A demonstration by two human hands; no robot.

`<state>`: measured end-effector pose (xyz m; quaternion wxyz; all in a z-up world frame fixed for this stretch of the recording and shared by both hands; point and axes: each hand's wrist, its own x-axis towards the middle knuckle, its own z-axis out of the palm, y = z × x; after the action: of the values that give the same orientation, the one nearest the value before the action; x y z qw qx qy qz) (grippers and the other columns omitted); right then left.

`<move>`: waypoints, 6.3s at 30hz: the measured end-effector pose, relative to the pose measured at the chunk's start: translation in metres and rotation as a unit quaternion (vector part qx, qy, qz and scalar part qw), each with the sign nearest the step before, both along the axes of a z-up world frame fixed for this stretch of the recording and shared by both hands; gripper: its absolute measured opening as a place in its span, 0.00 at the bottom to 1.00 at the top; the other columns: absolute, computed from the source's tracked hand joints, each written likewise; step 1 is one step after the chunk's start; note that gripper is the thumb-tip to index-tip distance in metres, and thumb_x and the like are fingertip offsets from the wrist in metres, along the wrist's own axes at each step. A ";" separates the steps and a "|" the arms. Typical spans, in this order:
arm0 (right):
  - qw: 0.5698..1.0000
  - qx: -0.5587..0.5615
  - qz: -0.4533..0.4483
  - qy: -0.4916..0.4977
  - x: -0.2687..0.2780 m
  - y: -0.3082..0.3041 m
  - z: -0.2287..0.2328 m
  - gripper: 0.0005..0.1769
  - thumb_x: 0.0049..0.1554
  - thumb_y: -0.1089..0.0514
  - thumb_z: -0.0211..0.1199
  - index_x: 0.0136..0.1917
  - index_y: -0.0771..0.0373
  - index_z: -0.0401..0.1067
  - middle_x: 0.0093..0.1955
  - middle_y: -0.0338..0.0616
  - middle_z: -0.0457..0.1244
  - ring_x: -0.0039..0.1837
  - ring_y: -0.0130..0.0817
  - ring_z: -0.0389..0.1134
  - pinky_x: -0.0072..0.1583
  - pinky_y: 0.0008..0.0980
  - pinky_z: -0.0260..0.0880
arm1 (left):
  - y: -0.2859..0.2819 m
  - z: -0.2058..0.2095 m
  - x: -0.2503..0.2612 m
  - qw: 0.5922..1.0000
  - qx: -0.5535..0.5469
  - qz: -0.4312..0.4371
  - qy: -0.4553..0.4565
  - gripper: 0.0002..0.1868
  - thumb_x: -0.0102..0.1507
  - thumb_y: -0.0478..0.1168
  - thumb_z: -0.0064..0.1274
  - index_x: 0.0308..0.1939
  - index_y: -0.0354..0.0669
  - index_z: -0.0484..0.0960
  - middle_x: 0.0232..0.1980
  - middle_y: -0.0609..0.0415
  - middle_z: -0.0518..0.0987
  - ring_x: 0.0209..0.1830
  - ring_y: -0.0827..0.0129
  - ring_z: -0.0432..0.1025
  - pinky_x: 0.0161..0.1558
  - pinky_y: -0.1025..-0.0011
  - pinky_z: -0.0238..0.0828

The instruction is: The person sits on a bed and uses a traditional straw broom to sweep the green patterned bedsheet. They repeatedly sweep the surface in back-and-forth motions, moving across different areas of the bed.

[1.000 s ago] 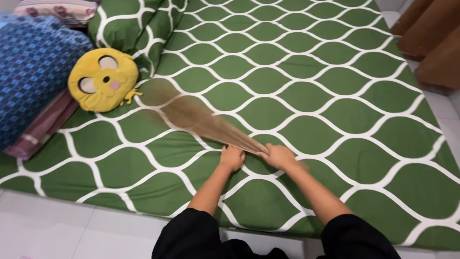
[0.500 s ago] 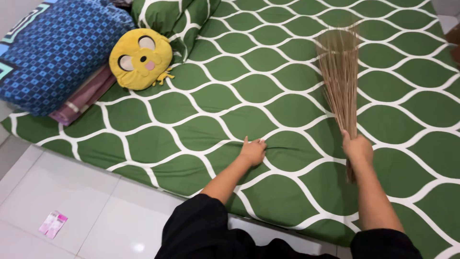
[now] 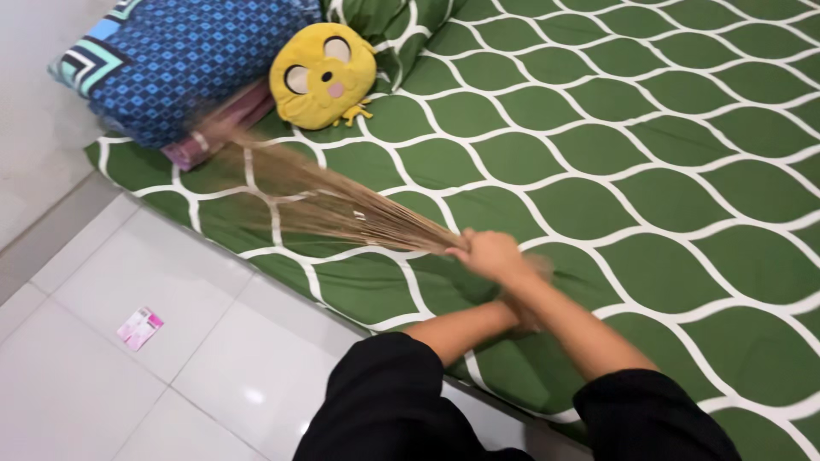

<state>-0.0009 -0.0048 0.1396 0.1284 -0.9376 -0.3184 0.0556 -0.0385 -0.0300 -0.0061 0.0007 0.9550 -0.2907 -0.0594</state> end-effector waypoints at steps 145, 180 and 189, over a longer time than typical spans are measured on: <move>0.906 -0.035 -0.395 0.147 -0.005 -0.353 -0.065 0.43 0.55 0.19 0.47 0.65 0.52 0.74 0.62 0.52 0.69 0.64 0.53 0.70 0.64 0.50 0.69 | 0.029 0.020 0.037 0.983 -0.138 0.118 -0.015 0.41 0.64 0.71 0.42 0.76 0.58 0.63 0.81 0.49 0.54 0.82 0.54 0.41 0.75 0.35 0.28; 0.906 -0.124 -0.394 0.087 -0.051 -0.375 -0.064 0.39 0.55 0.19 0.48 0.64 0.47 0.72 0.54 0.50 0.72 0.58 0.52 0.74 0.58 0.49 0.74 | 0.023 0.007 0.027 0.975 -0.119 -0.141 -0.123 0.34 0.68 0.66 0.39 0.71 0.52 0.72 0.75 0.41 0.65 0.78 0.48 0.53 0.73 0.35 0.41; 0.727 0.030 -0.686 0.015 -0.048 -0.502 -0.085 0.43 0.65 0.26 0.49 0.62 0.70 0.75 0.60 0.69 0.68 0.62 0.64 0.69 0.60 0.56 0.69 | 0.020 0.019 0.026 0.987 -0.080 -0.053 -0.129 0.26 0.69 0.60 0.43 0.57 0.45 0.81 0.75 0.41 0.66 0.79 0.47 0.54 0.73 0.35 0.43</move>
<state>-0.0491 -0.5064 0.0541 0.1643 -0.8953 0.4119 -0.0432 -0.0126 -0.0100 0.0131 0.0362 0.9347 -0.3427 0.0873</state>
